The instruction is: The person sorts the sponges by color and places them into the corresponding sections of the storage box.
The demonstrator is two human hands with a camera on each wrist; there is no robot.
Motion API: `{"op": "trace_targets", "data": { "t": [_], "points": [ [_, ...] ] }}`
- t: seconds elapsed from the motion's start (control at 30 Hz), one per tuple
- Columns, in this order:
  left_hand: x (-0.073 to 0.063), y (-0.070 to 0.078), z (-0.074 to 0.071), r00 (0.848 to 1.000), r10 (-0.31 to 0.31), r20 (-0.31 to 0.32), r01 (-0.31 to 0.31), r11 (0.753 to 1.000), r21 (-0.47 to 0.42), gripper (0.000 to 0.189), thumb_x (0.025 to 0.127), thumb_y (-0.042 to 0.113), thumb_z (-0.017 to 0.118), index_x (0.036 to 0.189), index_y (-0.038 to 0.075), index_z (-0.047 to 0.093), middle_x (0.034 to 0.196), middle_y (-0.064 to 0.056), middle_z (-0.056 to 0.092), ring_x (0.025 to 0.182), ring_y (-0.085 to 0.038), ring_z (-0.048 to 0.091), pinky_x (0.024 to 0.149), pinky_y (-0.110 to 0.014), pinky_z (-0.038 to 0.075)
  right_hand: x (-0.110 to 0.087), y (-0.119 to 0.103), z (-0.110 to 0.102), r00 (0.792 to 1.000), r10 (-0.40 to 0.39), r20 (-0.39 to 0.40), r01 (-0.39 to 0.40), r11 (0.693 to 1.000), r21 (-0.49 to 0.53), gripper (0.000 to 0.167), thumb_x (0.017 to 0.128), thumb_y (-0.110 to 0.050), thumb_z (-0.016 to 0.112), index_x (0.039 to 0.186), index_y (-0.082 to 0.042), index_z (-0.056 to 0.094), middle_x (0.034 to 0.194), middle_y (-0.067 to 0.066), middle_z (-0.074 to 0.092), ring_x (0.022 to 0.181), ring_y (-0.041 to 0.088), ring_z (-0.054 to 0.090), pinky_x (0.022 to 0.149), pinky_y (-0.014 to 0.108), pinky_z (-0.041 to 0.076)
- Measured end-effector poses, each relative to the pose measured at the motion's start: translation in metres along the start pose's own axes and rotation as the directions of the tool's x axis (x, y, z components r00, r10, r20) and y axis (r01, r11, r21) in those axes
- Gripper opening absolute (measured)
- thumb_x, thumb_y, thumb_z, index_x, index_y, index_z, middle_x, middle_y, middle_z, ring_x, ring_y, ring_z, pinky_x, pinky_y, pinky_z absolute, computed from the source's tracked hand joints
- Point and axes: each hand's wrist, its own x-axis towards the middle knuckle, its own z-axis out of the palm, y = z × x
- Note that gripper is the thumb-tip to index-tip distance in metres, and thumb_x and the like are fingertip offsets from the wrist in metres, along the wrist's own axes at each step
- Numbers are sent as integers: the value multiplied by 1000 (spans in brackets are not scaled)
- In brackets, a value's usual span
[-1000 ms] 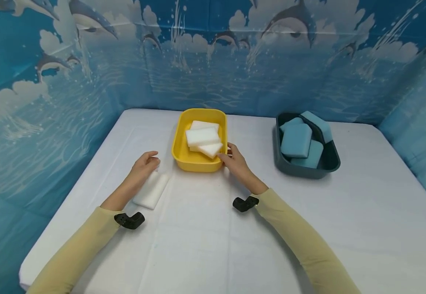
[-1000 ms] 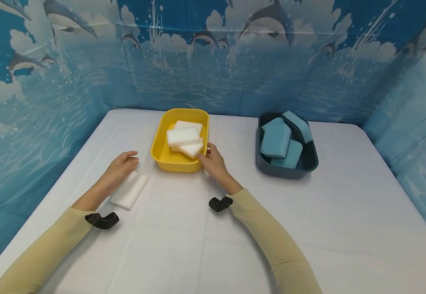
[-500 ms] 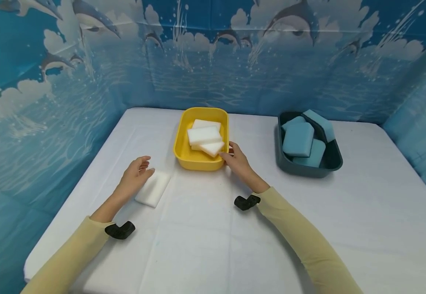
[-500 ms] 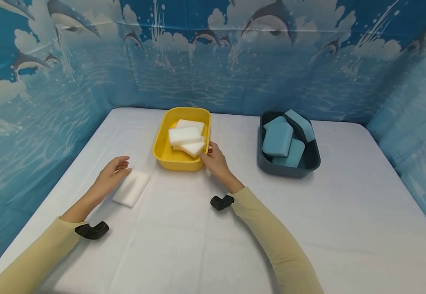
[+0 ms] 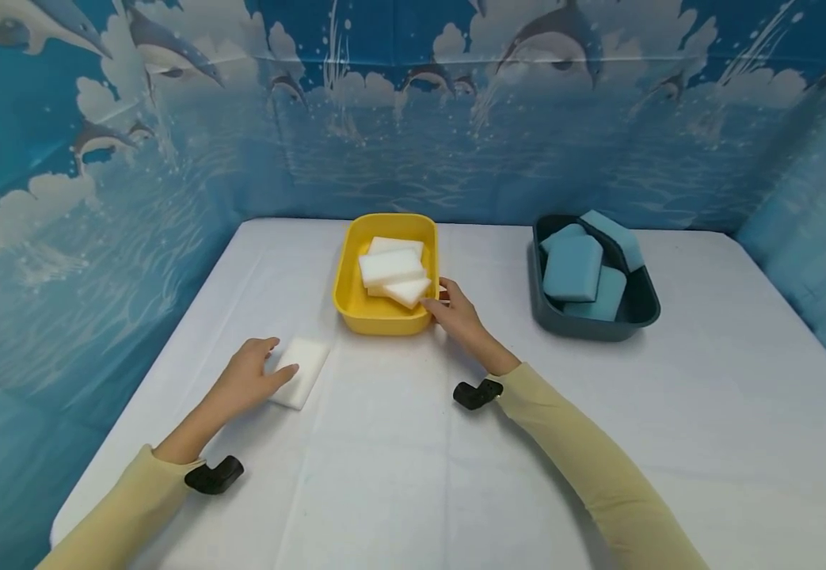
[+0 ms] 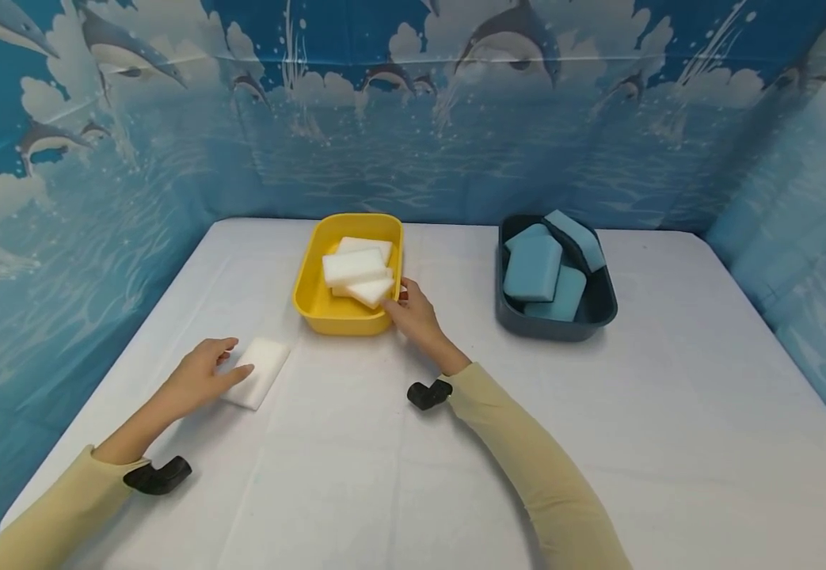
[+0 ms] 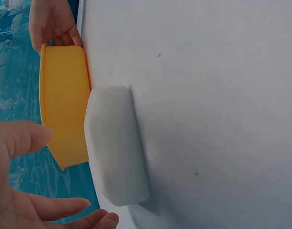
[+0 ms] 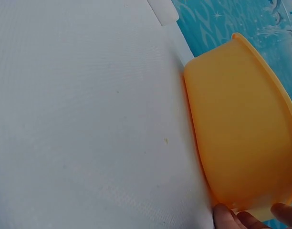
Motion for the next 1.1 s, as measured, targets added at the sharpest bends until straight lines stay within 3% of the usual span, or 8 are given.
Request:
{"op": "trace_targets", "data": {
  "t": [0.33, 0.7, 0.93, 1.1],
  "points": [
    [-13, 2, 14, 1000, 8, 10, -8, 1000, 22, 67, 89, 25, 61, 135, -15, 34, 131, -34, 45, 116, -43, 48, 95, -55, 44, -1, 0, 2, 1000, 3, 8, -3, 1000, 12, 63, 95, -33, 49, 149, -15, 20, 142, 12, 40, 128, 25, 45, 104, 38, 45],
    [-14, 5, 26, 1000, -20, -18, 21, 999, 50, 79, 81, 29, 70, 137, -12, 34, 133, -32, 41, 117, -42, 42, 94, -55, 42, -1, 1, 2, 1000, 15, 15, -15, 1000, 14, 64, 94, -33, 49, 149, -15, 20, 142, 12, 39, 126, 25, 45, 105, 38, 44],
    [-14, 9, 23, 999, -37, -22, 38, 998, 53, 74, 81, 21, 68, 136, -15, 33, 133, -32, 41, 117, -42, 43, 95, -55, 43, -1, 0, 3, 1000, 15, 15, -16, 1000, 25, 64, 94, -33, 50, 148, -14, 21, 141, 12, 39, 125, 25, 45, 105, 38, 44],
    [-12, 9, 17, 999, -13, -32, 15, 998, 56, 71, 81, 21, 67, 135, -14, 37, 130, -31, 46, 113, -40, 47, 93, -54, 44, -1, -1, 2, 1000, 13, 14, -14, 999, 37, 64, 94, -33, 50, 148, -15, 21, 140, 12, 39, 125, 25, 44, 105, 38, 44]
  ]
}}
